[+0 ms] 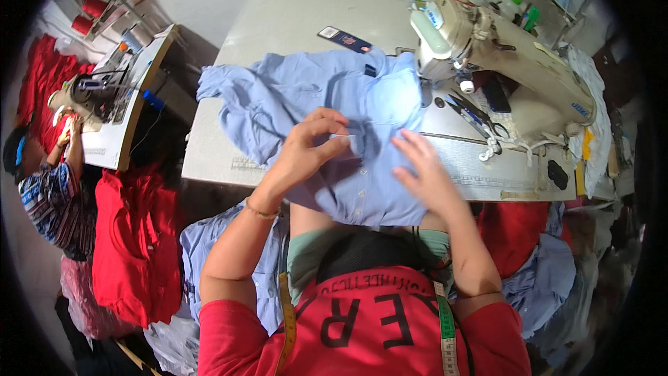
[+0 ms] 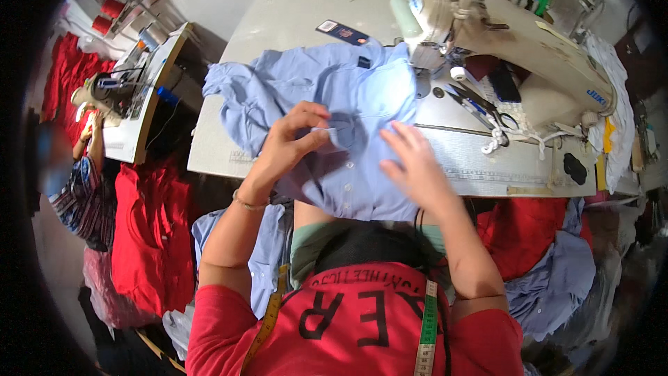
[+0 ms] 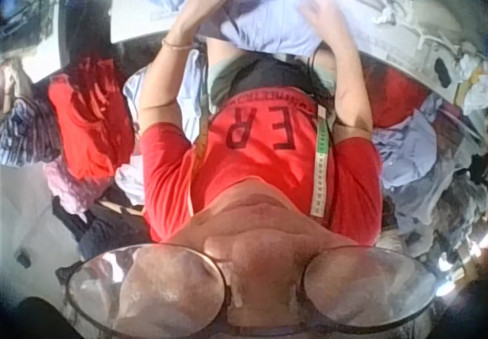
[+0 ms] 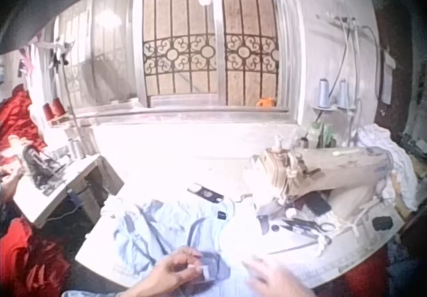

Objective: The person picks up a light-blue button-down shirt and positions the edge of the sleeve cuff under the needle of an industrial sewing machine, sewing along the seam while guiding the fabric by hand.

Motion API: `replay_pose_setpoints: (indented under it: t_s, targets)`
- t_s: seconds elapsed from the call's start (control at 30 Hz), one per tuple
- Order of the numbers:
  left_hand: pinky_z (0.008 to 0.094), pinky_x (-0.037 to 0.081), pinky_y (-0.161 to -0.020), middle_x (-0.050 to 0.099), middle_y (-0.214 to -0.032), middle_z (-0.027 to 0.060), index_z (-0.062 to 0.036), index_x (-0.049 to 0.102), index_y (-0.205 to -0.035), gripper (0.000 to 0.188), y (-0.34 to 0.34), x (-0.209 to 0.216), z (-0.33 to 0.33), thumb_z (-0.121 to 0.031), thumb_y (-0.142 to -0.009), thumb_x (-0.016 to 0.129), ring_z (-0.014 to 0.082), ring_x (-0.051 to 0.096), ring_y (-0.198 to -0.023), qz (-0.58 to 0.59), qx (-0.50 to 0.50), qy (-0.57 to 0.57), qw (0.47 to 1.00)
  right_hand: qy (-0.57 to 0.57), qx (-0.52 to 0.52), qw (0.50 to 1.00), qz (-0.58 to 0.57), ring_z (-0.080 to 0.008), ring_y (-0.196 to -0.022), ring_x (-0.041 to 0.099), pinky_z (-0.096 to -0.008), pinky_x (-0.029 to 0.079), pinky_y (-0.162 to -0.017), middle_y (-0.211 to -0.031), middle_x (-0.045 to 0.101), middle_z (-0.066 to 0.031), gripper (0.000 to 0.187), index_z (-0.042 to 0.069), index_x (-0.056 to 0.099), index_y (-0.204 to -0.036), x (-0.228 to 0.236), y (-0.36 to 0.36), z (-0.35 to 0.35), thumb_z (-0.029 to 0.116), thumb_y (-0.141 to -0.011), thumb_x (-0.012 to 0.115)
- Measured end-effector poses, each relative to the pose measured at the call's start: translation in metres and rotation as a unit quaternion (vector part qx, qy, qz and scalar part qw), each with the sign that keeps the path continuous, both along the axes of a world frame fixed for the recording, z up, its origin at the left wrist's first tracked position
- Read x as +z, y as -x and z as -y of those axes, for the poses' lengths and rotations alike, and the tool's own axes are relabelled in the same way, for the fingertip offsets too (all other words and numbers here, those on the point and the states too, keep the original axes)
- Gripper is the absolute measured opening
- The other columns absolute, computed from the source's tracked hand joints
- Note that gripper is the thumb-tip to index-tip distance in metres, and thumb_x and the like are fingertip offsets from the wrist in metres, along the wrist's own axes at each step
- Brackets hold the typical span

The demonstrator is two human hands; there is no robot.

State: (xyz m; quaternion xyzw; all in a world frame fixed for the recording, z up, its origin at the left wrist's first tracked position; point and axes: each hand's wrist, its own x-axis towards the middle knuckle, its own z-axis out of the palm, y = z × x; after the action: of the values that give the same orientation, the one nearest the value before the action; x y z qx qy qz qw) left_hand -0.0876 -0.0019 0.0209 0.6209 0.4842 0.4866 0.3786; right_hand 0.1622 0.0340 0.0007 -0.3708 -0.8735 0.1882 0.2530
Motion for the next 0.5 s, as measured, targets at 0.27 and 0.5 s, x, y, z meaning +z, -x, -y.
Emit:
replay_pose_setpoints:
  t_s: [0.27, 0.5]
  targets:
    - [0.0315, 0.043, -0.086, 0.057, -0.095, 0.0076, -0.0013, 0.066, -0.085, 0.009, 0.014, 0.055, -0.013, -0.003, -0.076, 0.068, 0.0208, 0.055, -0.097, -0.081, 0.019, -0.181, 0.98, -0.075, 0.028, 0.993, -0.084, -0.0353, -0.118, 0.044, -0.0436, 0.033, -0.1, -0.127, 0.045, -0.0213, 0.048, -0.006, 0.047, -0.12, -0.052, 0.165, -0.038, 0.008, -0.075, 0.056]
    - [0.0254, 0.042, -0.08, 0.056, -0.095, 0.0061, 0.0012, 0.062, -0.088, 0.008, -0.012, 0.053, -0.071, 0.001, -0.079, 0.063, 0.0158, 0.052, -0.092, -0.06, -0.004, -0.138, 0.989, 0.387, 0.067, 0.744, -0.541, -0.0136, -0.106, 0.051, -0.0258, 0.039, -0.092, -0.114, 0.054, -0.0067, 0.038, 0.001, 0.045, -0.119, 0.002, 0.098, -0.033, 0.004, -0.082, 0.051]
